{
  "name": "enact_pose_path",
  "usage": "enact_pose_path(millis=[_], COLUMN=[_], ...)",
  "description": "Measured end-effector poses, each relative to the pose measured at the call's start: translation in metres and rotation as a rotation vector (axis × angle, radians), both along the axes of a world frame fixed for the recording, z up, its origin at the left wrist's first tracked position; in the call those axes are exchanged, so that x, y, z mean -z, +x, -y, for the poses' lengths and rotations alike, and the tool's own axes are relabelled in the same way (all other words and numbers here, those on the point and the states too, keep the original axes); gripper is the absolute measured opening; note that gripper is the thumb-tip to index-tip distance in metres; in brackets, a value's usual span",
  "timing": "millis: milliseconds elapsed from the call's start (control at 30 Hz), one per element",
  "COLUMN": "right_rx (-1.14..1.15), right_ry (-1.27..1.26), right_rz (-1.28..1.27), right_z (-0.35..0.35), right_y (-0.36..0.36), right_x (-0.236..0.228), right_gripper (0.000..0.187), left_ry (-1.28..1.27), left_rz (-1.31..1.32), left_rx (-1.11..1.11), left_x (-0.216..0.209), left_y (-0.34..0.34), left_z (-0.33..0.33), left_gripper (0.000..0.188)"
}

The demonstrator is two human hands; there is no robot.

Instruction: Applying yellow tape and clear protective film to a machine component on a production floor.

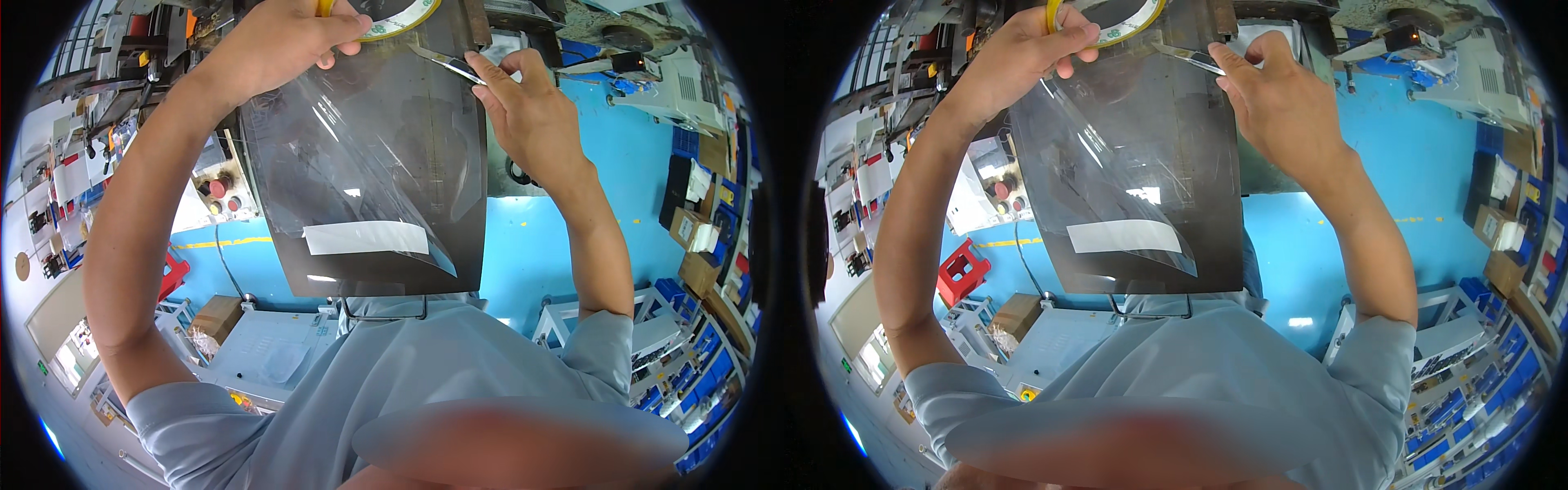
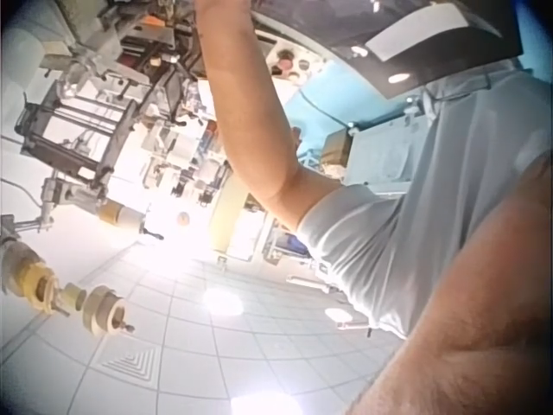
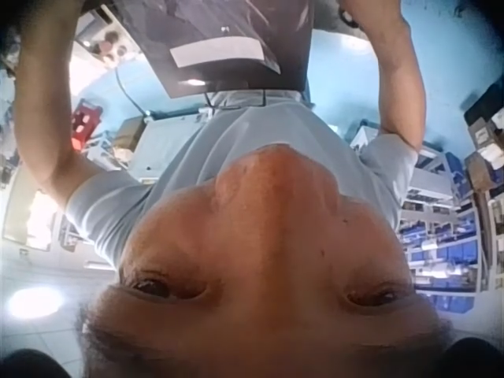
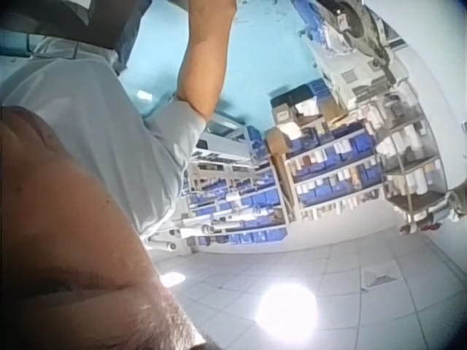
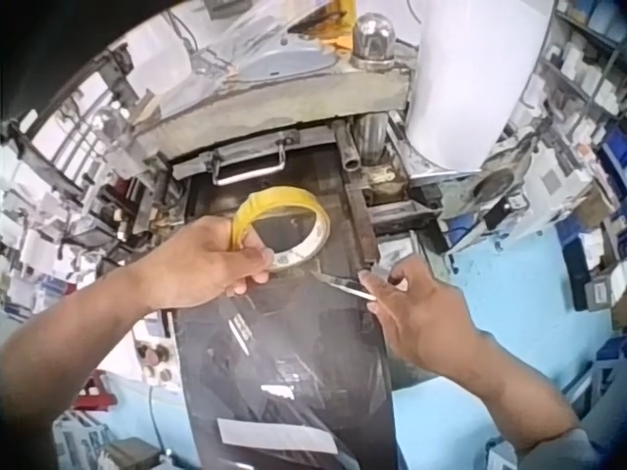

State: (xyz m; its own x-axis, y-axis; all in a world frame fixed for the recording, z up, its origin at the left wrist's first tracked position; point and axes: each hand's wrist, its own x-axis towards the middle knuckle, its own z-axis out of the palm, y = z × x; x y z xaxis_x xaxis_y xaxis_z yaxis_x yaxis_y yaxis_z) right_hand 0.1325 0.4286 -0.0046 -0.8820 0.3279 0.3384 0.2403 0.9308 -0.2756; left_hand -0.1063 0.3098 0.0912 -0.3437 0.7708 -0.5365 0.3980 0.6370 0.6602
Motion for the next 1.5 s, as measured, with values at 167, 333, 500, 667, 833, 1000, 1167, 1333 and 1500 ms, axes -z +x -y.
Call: enact_pose_path(millis=[167, 333, 500, 667, 833, 1000, 1167, 1333, 1500], right_rx=[-0.011, 0.07, 0.132, 0.199, 0.117, 0.089, 0.082, 0.115, -0.004], right_ry=[0.011, 0.022, -0.01, -0.361, -0.724, -0.958, -1.011, -1.264, -1.522], right_rz=[-0.018, 0.013, 0.026, -0.075, -0.358, -0.199, -0.41, -0.409, -0.471], right_z=[0.009, 0.007, 0.004, -0.006, 0.01, 0.026, 0.011, 0.018, 0.042], right_y=[-0.007, -0.004, 0.004, 0.011, -0.018, -0.041, -0.011, 0.022, 0.018], right_x=[0.002, 0.002, -0.003, -0.018, -0.067, -0.113, -0.076, -0.052, -0.046], right_gripper=[0.029, 0.03, 0.029, 0.028, 0.02, 0.029, 0.023, 0.014, 0.003], left_ry=[0.049, 0.0, -0.039, 0.125, 0.143, -0.012, 0.622, -0.394, 0.024], left_rz=[0.035, -0.052, -0.088, 0.216, 0.157, 0.022, -0.409, -0.379, -0.726], left_rx=[0.014, 0.068, 0.082, -0.011, 0.078, 0.277, 0.71, 0.86, 0.904], left_x=[0.001, -0.007, -0.009, -0.002, -0.019, -0.052, -0.069, -0.082, -0.038], left_y=[0.0, 0.003, 0.0, -0.009, 0.0, 0.019, 0.04, 0.051, 0.077], left_z=[-0.001, -0.004, -0.005, 0.003, 0.002, 0.007, 0.062, 0.033, 0.078], left_gripper=[0.024, 0.025, 0.025, 0.026, 0.025, 0.025, 0.052, 0.046, 0.022])
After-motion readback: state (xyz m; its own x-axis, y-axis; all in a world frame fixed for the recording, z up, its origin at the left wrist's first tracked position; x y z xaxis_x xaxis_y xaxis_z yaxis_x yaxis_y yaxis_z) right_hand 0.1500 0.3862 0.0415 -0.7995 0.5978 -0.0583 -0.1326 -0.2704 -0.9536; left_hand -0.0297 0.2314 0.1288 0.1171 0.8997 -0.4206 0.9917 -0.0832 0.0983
